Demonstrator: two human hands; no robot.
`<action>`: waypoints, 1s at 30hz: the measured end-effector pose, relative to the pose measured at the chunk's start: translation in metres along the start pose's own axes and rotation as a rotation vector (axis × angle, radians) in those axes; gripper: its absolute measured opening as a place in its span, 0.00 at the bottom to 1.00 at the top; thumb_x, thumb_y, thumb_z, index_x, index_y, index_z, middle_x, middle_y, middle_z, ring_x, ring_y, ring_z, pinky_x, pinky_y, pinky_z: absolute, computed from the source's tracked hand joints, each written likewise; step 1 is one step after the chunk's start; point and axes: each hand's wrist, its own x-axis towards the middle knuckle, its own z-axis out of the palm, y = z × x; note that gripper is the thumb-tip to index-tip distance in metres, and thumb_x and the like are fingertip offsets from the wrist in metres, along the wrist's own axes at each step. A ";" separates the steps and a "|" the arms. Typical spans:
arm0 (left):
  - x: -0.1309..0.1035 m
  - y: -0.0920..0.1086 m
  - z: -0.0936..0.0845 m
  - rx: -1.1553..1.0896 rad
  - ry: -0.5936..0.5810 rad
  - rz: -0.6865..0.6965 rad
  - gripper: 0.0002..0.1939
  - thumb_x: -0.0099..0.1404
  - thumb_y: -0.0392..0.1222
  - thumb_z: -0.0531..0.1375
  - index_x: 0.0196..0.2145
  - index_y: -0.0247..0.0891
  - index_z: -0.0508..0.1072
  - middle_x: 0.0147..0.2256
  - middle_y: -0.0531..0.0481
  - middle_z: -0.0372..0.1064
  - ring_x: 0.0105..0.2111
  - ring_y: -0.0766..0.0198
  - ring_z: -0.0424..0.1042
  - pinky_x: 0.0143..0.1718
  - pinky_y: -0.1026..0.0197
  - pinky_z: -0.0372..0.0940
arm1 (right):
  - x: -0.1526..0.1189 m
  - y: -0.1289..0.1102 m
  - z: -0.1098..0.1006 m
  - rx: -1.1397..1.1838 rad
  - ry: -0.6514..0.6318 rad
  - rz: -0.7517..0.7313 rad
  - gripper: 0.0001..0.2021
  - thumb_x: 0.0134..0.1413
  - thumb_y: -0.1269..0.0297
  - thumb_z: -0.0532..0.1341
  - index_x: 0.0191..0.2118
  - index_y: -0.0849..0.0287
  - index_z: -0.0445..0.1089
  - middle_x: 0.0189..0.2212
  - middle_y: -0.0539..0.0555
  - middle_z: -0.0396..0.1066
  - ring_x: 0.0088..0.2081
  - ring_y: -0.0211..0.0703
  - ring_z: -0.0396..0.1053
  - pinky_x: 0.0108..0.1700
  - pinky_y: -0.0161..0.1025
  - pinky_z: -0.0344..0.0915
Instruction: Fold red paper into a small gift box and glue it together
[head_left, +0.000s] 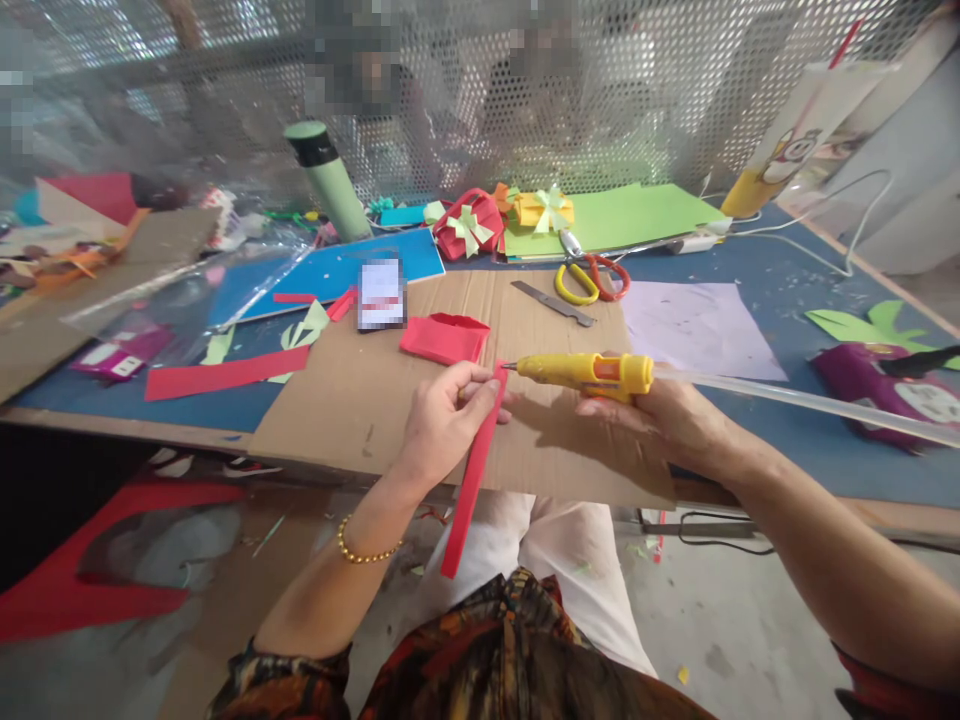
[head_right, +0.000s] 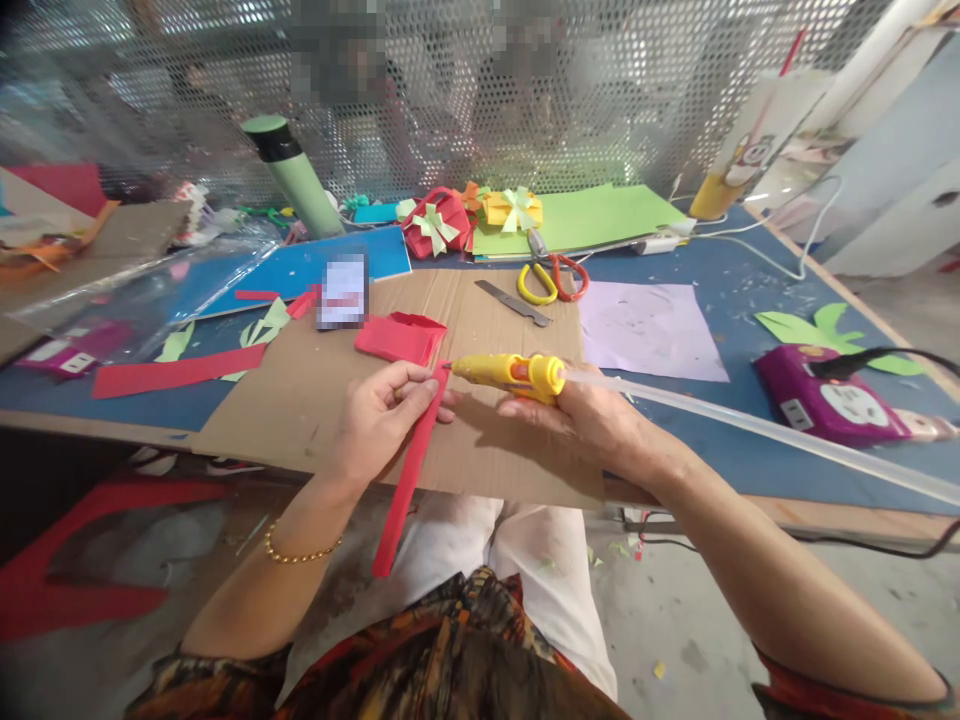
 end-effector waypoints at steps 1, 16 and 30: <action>0.000 0.000 0.000 -0.002 0.001 0.000 0.09 0.70 0.47 0.64 0.37 0.38 0.76 0.35 0.47 0.84 0.29 0.62 0.83 0.32 0.65 0.76 | 0.000 0.000 0.000 0.008 -0.006 0.007 0.28 0.63 0.35 0.58 0.46 0.55 0.81 0.40 0.60 0.81 0.39 0.56 0.78 0.41 0.50 0.77; -0.001 0.005 0.002 -0.017 -0.008 -0.019 0.11 0.66 0.49 0.66 0.34 0.38 0.75 0.32 0.46 0.84 0.28 0.60 0.83 0.33 0.62 0.78 | 0.000 0.000 0.002 0.031 0.008 -0.011 0.27 0.64 0.37 0.59 0.51 0.54 0.80 0.42 0.60 0.82 0.41 0.58 0.79 0.45 0.52 0.78; -0.001 0.005 0.001 -0.020 -0.004 -0.027 0.09 0.67 0.47 0.65 0.35 0.38 0.75 0.34 0.47 0.84 0.29 0.61 0.83 0.33 0.64 0.77 | -0.002 0.001 -0.002 -0.006 -0.036 0.028 0.26 0.64 0.37 0.58 0.49 0.53 0.81 0.41 0.59 0.81 0.40 0.56 0.79 0.40 0.50 0.78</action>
